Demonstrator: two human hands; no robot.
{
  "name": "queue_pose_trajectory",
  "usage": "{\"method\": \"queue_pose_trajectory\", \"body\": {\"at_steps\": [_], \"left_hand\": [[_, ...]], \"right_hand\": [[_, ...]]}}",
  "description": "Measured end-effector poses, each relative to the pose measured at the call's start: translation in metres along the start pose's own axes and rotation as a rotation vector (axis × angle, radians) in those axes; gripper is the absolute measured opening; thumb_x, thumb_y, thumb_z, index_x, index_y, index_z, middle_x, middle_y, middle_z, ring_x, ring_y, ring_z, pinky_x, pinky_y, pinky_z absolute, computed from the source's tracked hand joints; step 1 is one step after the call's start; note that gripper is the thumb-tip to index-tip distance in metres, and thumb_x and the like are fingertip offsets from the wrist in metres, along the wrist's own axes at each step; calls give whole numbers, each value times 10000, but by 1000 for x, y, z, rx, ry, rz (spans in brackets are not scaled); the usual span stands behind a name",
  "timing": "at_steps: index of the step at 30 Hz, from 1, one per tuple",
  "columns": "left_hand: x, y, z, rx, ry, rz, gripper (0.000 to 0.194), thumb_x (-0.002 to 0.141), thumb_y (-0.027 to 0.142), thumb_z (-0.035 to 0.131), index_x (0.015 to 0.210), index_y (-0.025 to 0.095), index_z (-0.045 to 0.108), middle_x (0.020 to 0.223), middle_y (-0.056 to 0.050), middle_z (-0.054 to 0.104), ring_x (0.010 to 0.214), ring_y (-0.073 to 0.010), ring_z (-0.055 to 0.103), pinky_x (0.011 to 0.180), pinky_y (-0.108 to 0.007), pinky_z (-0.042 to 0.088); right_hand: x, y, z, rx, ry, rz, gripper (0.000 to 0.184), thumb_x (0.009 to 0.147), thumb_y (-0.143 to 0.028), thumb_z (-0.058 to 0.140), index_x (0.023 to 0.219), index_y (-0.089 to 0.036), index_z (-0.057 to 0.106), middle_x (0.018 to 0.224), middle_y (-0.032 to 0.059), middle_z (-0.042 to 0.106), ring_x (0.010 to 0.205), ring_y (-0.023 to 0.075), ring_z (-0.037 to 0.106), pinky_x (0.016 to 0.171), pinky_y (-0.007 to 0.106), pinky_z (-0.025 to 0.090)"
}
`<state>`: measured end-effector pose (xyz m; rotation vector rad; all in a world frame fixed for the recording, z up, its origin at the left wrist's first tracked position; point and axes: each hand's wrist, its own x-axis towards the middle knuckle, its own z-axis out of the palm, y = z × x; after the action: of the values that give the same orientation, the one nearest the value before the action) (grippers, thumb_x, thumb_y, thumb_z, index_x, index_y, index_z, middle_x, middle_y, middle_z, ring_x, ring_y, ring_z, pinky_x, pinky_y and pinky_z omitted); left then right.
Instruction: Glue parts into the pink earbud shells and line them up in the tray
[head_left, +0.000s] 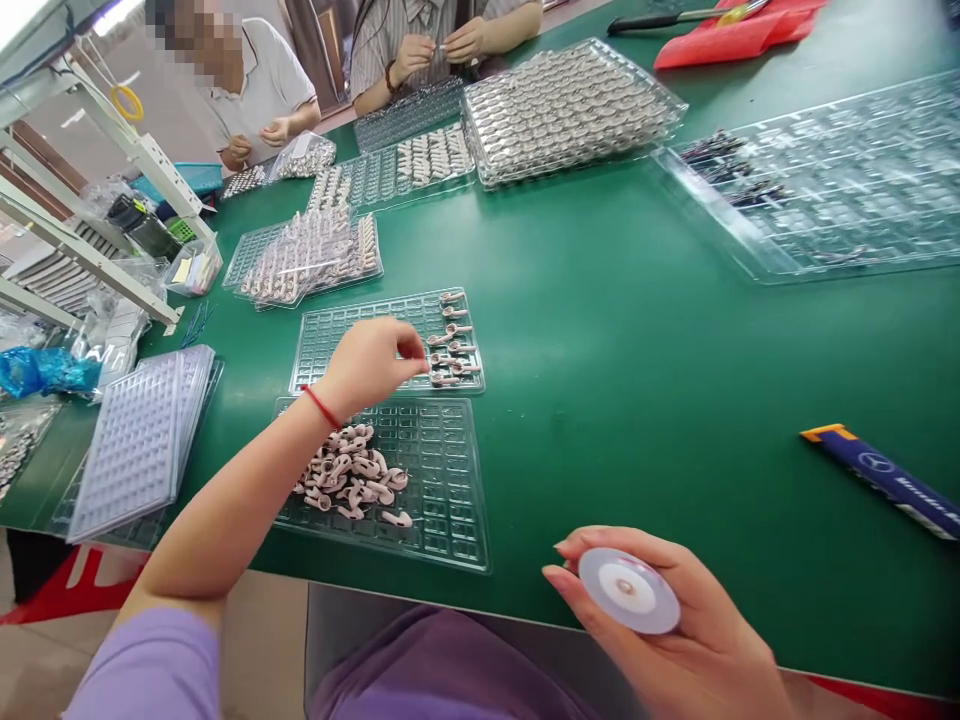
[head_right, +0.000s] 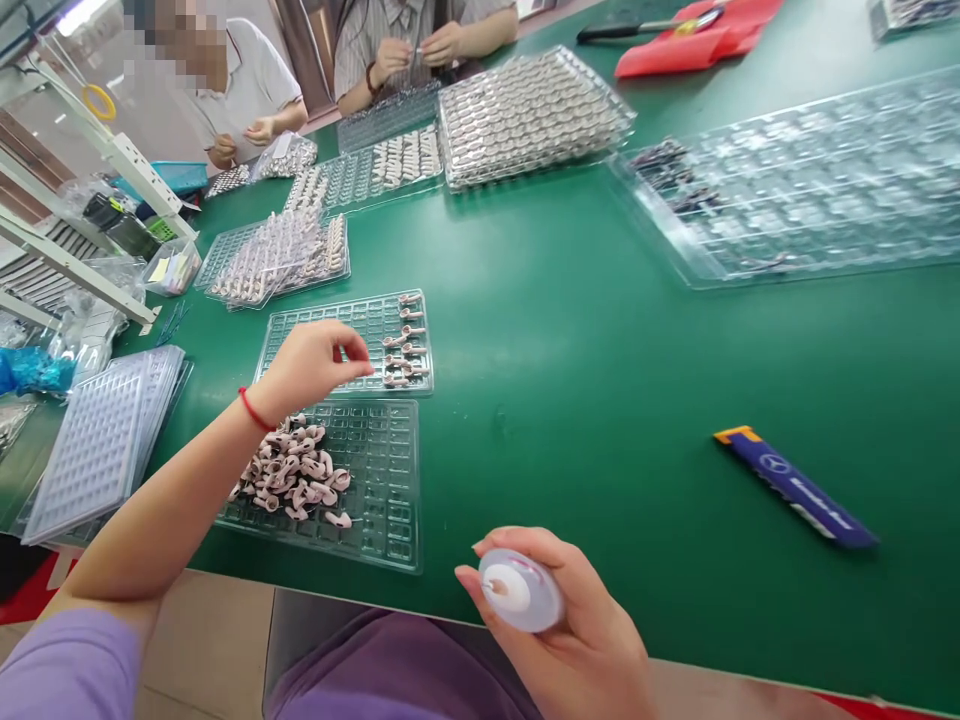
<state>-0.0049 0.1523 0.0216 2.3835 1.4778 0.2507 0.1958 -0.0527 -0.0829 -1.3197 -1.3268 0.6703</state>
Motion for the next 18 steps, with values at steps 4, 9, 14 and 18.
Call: {"method": "queue_pose_trajectory", "body": {"at_steps": [4, 9, 14, 18], "left_hand": [[-65, 13, -8, 86, -272, 58, 106, 792, 253, 766, 708, 196, 738, 727, -5, 683, 688, -163, 611, 609, -265, 411], [-106, 17, 8, 279, -288, 15, 172, 806, 350, 756, 879, 195, 740, 809, -27, 647, 774, -203, 620, 629, -279, 425], [-106, 17, 20, 186, -231, 9, 155, 829, 335, 740, 873, 192, 702, 867, -18, 632, 779, -181, 611, 650, -269, 433], [-106, 17, 23, -6, -150, 17, 205, 789, 322, 784, 850, 180, 650, 791, 15, 626, 697, -150, 588, 651, -257, 434]], "right_hand": [[1, -1, -1, 11, -20, 24, 169, 809, -346, 725, 912, -247, 635, 818, 26, 693, 689, 156, 687, 590, 210, 584], [1, -1, 0, -2, -26, 36, 202, 797, -381, 733, 920, -249, 642, 802, 25, 697, 665, 158, 684, 563, 209, 579], [-3, 3, -1, -3, -28, 75, 210, 794, -375, 738, 927, -252, 632, 825, 28, 691, 704, 159, 679, 607, 218, 577], [-4, 2, -2, -22, -31, 75, 213, 793, -383, 735, 927, -254, 630, 820, 25, 693, 699, 156, 676, 602, 212, 568]]}}
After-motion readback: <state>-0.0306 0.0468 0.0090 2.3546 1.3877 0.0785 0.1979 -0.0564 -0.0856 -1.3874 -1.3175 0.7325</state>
